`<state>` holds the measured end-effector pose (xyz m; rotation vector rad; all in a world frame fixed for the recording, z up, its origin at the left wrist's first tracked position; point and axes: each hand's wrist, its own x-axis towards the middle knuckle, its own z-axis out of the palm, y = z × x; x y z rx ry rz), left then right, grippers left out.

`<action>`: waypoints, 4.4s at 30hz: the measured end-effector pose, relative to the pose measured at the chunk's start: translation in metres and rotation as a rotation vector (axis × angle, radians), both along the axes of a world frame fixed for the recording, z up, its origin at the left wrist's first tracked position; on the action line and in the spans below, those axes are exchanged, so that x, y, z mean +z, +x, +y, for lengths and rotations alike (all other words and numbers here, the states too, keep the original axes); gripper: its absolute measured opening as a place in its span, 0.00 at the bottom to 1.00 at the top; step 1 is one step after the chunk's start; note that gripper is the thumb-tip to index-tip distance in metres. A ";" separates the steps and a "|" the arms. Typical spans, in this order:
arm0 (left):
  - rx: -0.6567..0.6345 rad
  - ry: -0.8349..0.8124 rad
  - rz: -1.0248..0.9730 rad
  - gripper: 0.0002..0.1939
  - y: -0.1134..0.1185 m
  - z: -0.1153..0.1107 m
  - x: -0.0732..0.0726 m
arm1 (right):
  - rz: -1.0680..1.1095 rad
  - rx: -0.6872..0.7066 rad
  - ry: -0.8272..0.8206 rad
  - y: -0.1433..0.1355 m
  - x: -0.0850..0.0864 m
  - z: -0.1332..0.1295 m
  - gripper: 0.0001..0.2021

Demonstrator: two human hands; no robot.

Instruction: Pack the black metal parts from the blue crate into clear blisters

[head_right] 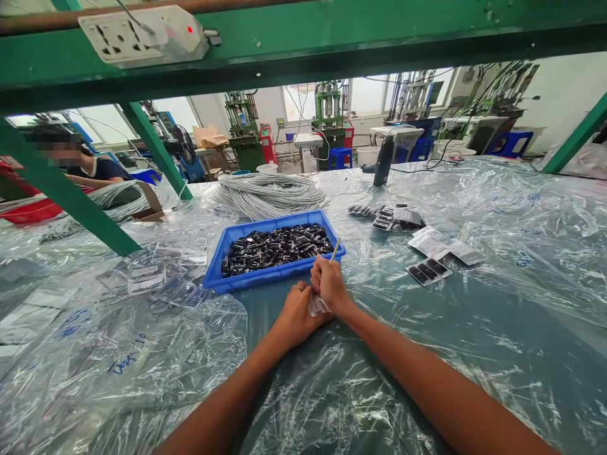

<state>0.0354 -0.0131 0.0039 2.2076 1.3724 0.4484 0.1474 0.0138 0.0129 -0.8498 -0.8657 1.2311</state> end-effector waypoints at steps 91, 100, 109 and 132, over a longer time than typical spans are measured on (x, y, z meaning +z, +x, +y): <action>-0.134 -0.020 -0.075 0.28 -0.011 0.003 0.008 | 0.075 0.103 0.022 0.034 0.025 -0.012 0.26; -0.139 0.000 -0.194 0.18 -0.001 0.002 0.005 | 0.010 0.084 0.094 0.006 0.012 -0.017 0.28; -0.083 -0.005 -0.245 0.14 -0.001 0.005 0.002 | -0.129 0.035 0.065 -0.001 0.000 -0.009 0.28; -0.157 -0.212 -0.940 0.32 -0.030 0.030 0.016 | -1.109 0.052 0.130 0.081 0.043 -0.001 0.20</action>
